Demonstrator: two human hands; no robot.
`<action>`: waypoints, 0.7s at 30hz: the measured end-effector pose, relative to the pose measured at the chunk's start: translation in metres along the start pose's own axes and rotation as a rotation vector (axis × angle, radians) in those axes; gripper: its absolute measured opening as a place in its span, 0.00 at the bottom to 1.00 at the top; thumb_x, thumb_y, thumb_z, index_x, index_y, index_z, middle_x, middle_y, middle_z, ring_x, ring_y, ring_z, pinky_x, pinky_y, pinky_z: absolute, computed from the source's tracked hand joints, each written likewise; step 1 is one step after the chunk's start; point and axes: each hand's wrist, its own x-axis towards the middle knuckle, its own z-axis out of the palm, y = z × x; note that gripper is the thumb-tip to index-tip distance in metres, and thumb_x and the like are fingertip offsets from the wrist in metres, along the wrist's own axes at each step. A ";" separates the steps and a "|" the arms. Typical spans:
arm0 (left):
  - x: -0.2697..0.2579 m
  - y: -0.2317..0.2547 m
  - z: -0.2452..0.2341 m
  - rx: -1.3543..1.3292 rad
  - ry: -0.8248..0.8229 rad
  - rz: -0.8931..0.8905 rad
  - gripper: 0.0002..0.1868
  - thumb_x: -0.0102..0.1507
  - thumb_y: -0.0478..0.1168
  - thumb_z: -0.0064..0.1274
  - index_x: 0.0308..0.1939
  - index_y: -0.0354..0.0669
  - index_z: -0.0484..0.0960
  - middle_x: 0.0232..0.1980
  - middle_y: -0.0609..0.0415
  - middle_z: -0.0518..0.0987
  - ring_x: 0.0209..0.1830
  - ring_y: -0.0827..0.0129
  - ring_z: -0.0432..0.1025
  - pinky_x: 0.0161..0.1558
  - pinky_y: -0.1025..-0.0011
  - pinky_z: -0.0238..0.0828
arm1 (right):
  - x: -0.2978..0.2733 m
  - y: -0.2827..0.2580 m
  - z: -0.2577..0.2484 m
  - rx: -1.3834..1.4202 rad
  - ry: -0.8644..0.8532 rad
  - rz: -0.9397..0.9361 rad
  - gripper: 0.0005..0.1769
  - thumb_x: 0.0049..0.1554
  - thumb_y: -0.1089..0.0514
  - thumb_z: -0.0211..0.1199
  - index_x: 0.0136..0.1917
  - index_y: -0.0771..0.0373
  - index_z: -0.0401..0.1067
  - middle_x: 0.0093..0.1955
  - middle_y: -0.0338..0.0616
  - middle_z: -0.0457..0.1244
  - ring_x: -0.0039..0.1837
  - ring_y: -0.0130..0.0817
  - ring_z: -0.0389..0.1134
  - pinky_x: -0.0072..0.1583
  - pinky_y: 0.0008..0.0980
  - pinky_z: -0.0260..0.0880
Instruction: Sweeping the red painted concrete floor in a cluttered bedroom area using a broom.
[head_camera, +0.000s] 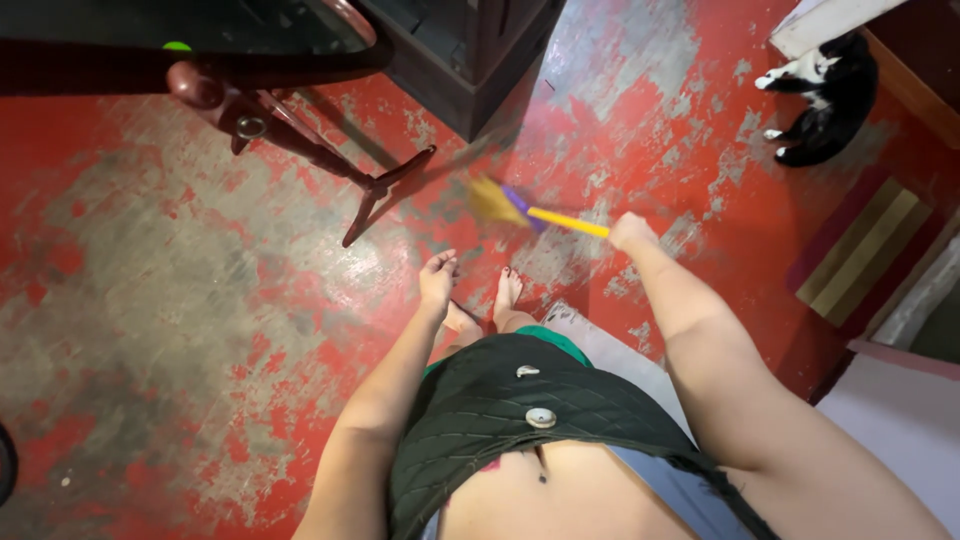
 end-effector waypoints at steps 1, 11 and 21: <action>0.004 -0.005 0.007 -0.001 0.002 0.000 0.13 0.67 0.35 0.51 0.55 0.40 0.81 0.37 0.59 0.80 0.31 0.76 0.73 0.33 0.77 0.71 | -0.008 -0.007 -0.017 -0.001 -0.001 -0.002 0.21 0.56 0.47 0.69 0.56 0.64 0.78 0.57 0.61 0.68 0.60 0.54 0.70 0.58 0.47 0.72; 0.018 0.010 0.060 -0.010 -0.004 -0.021 0.12 0.68 0.35 0.51 0.55 0.41 0.81 0.38 0.60 0.80 0.33 0.77 0.72 0.34 0.78 0.70 | -0.006 -0.025 -0.099 0.026 0.110 0.046 0.21 0.58 0.47 0.65 0.61 0.57 0.77 0.63 0.55 0.68 0.65 0.52 0.69 0.64 0.48 0.70; 0.044 0.039 0.116 -0.004 -0.045 -0.011 0.14 0.68 0.35 0.50 0.56 0.40 0.81 0.39 0.58 0.81 0.32 0.75 0.72 0.34 0.76 0.70 | -0.058 -0.026 -0.093 -0.055 -0.167 -0.307 0.17 0.51 0.48 0.67 0.55 0.44 0.82 0.55 0.46 0.71 0.58 0.44 0.74 0.61 0.43 0.73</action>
